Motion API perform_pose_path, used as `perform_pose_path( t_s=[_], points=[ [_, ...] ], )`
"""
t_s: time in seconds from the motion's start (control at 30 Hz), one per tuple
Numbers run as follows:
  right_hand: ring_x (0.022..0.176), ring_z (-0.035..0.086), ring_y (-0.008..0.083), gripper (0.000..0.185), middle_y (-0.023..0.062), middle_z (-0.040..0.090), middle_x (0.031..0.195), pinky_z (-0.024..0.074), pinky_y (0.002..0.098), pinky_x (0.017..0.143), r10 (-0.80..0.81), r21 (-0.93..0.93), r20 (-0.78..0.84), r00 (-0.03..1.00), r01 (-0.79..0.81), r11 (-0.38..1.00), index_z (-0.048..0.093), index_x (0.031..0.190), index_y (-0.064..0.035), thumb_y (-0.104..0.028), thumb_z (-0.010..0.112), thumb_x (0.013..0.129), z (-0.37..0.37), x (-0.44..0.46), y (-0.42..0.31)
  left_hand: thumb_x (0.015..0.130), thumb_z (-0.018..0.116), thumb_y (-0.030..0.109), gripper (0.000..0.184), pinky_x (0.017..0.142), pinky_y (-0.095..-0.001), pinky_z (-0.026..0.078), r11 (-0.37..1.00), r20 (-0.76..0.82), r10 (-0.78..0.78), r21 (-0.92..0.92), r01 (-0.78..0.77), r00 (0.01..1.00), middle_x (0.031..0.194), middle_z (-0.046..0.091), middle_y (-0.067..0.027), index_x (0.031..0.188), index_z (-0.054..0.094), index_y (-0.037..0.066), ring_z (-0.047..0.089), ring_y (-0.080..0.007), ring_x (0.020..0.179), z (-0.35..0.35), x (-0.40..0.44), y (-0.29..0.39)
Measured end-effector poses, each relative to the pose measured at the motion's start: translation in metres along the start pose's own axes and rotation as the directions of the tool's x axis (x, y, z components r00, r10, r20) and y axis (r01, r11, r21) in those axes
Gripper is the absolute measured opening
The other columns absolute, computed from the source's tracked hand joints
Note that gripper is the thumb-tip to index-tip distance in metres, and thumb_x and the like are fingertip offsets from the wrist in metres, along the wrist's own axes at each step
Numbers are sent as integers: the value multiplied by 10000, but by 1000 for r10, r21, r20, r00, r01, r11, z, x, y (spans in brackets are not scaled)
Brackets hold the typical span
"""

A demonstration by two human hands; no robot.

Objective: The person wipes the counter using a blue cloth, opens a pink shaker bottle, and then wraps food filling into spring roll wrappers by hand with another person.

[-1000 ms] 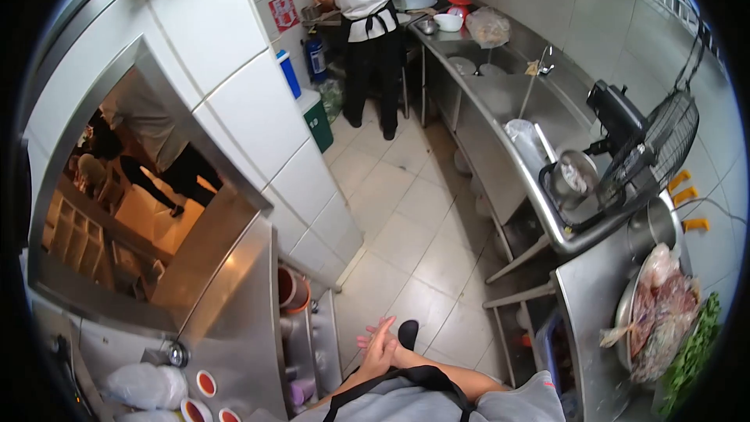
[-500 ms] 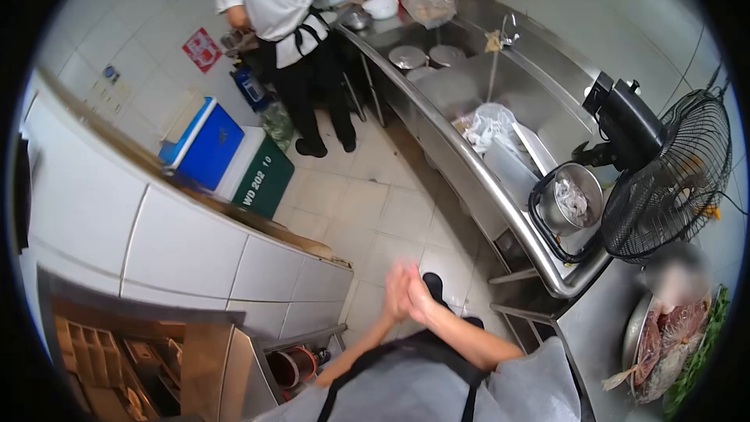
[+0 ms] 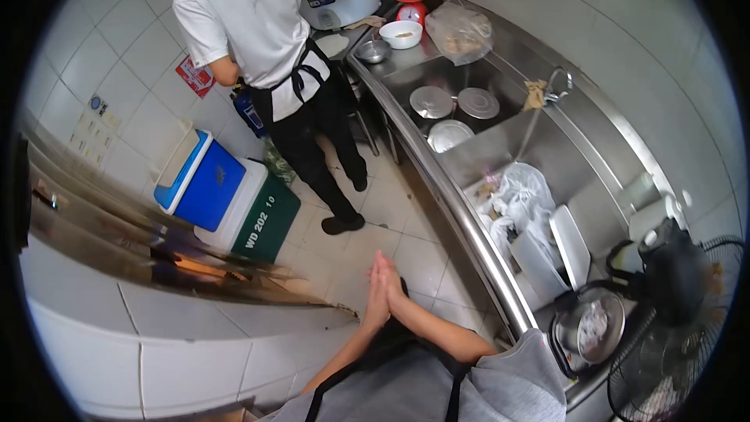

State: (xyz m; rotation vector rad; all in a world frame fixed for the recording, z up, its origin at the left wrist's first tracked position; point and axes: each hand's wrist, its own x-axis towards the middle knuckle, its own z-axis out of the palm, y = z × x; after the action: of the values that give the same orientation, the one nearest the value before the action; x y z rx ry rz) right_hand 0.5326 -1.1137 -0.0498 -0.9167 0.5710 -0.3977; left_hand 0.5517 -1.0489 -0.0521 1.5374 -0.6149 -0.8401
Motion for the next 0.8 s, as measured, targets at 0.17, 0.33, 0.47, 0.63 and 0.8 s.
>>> perform_pose_path(
  t_s=[0.17, 0.33, 0.47, 0.63, 0.8],
  points=[
    [875, 575, 229, 517, 143, 603, 979, 451, 350, 761, -50, 111, 71, 996, 42, 993, 534, 1032, -13, -472, 311, 947, 5, 115, -13, 969, 311, 278, 524, 1081, -389, 180, 933, 63, 300, 189, -306, 952, 1434, 269, -174, 1398, 213, -4, 246, -301, 1323, -41, 94, 60],
    [624, 570, 250, 521, 133, 623, 709, 432, 390, 589, -183, -330, -295, 938, 80, 941, 543, 758, 28, -426, 362, 937, 28, 210, -37, 967, 357, 237, 488, 1055, -327, 246, 918, 154, 326, 184, -351, 933, 1384, 364, -166, 1371, 281, -27, 348, -245, 1276, -87, 183, 97],
    [783, 607, 294, 428, 188, 624, 841, 463, 384, 711, -151, -663, -89, 985, 54, 747, 580, 951, 8, -390, 429, 915, 22, 251, -68, 939, 453, 196, 456, 984, -307, 351, 939, 276, 49, 316, -138, 960, 1275, 492, -172, 1334, 365, -15, 483, -230, 1170, -137, 230, 99],
    [1072, 519, 390, 415, 254, 540, 1140, 425, 405, 904, -21, -934, 21, 1000, 27, 356, 575, 1136, -50, -359, 547, 862, -14, 324, -68, 913, 504, 225, 421, 916, -335, 420, 893, 255, -56, 445, -66, 965, 1135, 588, -206, 1273, 461, 11, 566, -308, 1078, -182, 294, 84],
    [994, 581, 352, 451, 216, 603, 1071, 459, 393, 837, 4, -824, 183, 983, 151, 546, 580, 1150, -52, -359, 600, 819, -11, 402, -167, 890, 540, 254, 456, 904, -340, 432, 845, 195, 104, 499, -190, 975, 1143, 581, -202, 1269, 463, 11, 558, -321, 1083, -194, 367, 103]
  ],
)
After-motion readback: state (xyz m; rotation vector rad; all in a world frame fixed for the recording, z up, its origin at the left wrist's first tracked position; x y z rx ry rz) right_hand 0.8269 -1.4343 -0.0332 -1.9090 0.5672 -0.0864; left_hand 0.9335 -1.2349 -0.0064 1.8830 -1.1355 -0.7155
